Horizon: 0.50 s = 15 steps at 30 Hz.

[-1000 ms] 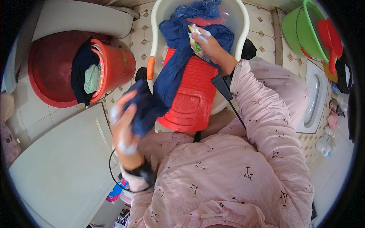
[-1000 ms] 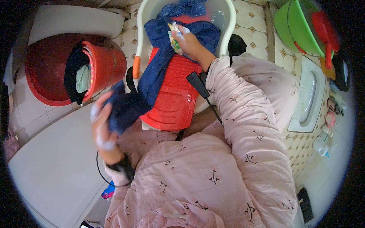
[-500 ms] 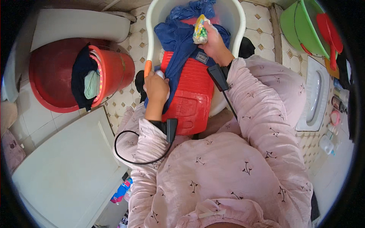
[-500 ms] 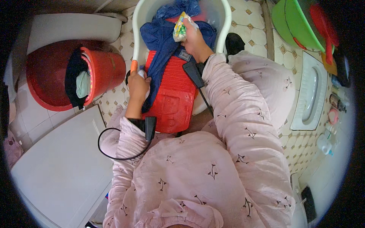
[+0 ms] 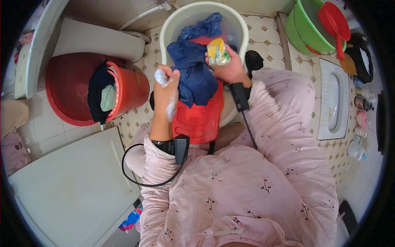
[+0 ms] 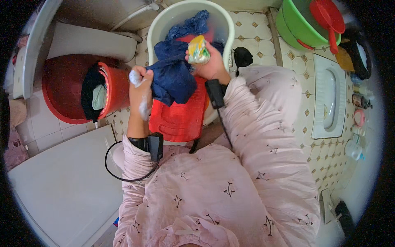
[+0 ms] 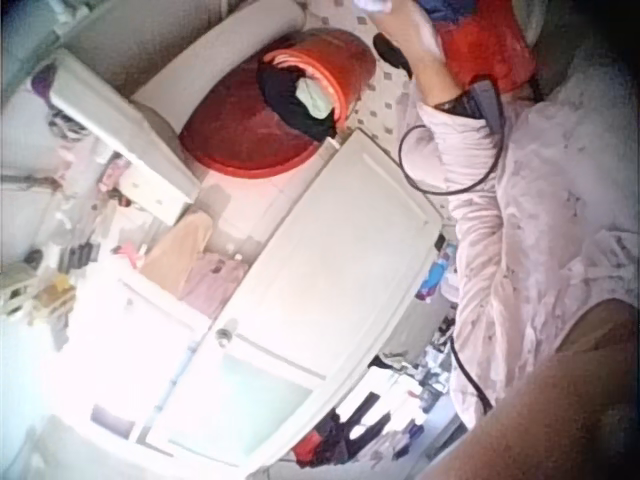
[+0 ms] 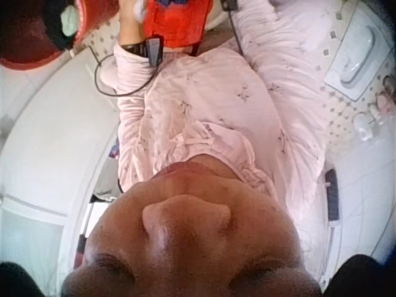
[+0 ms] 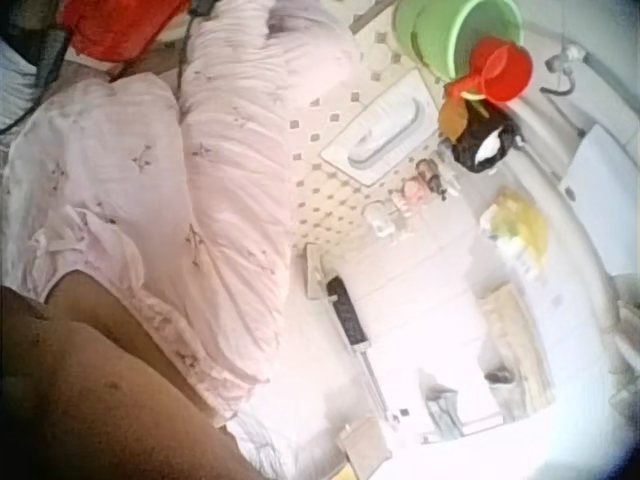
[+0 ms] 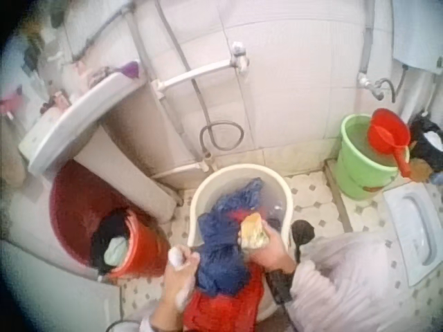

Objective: Washing clothes by hand using a basin and a washboard.

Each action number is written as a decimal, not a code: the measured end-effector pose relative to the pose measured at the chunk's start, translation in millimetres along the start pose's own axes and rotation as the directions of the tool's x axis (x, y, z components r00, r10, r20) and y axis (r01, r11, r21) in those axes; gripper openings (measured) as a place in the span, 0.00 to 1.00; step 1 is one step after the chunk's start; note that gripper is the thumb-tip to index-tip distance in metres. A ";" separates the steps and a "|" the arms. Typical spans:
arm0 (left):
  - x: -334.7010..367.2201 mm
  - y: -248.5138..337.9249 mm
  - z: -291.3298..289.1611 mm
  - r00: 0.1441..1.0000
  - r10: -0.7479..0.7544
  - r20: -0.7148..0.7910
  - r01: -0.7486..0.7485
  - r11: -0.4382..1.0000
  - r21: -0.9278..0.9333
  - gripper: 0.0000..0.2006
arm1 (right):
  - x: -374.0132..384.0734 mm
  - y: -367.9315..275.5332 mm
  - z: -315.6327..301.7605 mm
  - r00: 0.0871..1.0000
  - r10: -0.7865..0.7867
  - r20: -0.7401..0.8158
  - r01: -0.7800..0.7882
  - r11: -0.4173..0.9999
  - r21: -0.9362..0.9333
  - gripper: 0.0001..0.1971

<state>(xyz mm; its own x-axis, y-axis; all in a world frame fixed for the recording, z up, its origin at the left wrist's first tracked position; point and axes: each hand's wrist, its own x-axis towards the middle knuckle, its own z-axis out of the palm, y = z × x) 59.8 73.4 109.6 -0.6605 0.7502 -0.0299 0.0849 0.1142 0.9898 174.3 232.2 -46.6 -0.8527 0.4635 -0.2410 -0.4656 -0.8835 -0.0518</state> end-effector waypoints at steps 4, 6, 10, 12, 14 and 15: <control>-8.5 22.5 0.9 0.992 -0.121 0.022 0.119 0.906 -0.405 0.06 | -17.1 47.9 5.0 0.982 -0.171 0.075 0.136 0.930 0.341 0.26; -13.5 17.8 -3.4 0.985 -0.165 0.041 0.167 0.893 -0.417 0.05 | -13.5 61.4 1.4 0.971 -0.239 0.020 0.223 0.932 0.286 0.27; -27.4 7.1 -25.6 0.993 -0.116 -0.014 0.088 0.827 -0.556 0.04 | -12.0 58.9 22.7 0.970 -0.172 0.171 0.101 0.927 0.362 0.27; -31.6 2.4 -41.2 0.997 -0.081 -0.018 0.055 0.802 -0.595 0.03 | -17.4 41.5 46.7 0.974 -0.163 0.156 0.062 0.857 0.512 0.26; -33.6 0.8 -45.0 0.996 -0.085 -0.004 0.065 0.786 -0.615 0.03 | -25.0 19.6 61.2 0.932 -0.097 0.349 -0.045 0.924 0.379 0.25; -35.3 1.0 -43.4 0.994 -0.095 -0.045 0.050 0.807 -0.589 0.03 | -25.1 11.4 68.9 0.940 -0.126 0.318 0.037 0.962 0.271 0.25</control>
<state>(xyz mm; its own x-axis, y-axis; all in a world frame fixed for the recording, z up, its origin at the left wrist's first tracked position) 50.8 18.8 117.7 -0.6983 0.7061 -0.1174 -0.4042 -0.2535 0.8788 174.1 215.2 25.6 -0.8182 0.5682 0.0883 -0.5434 -0.8142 0.2043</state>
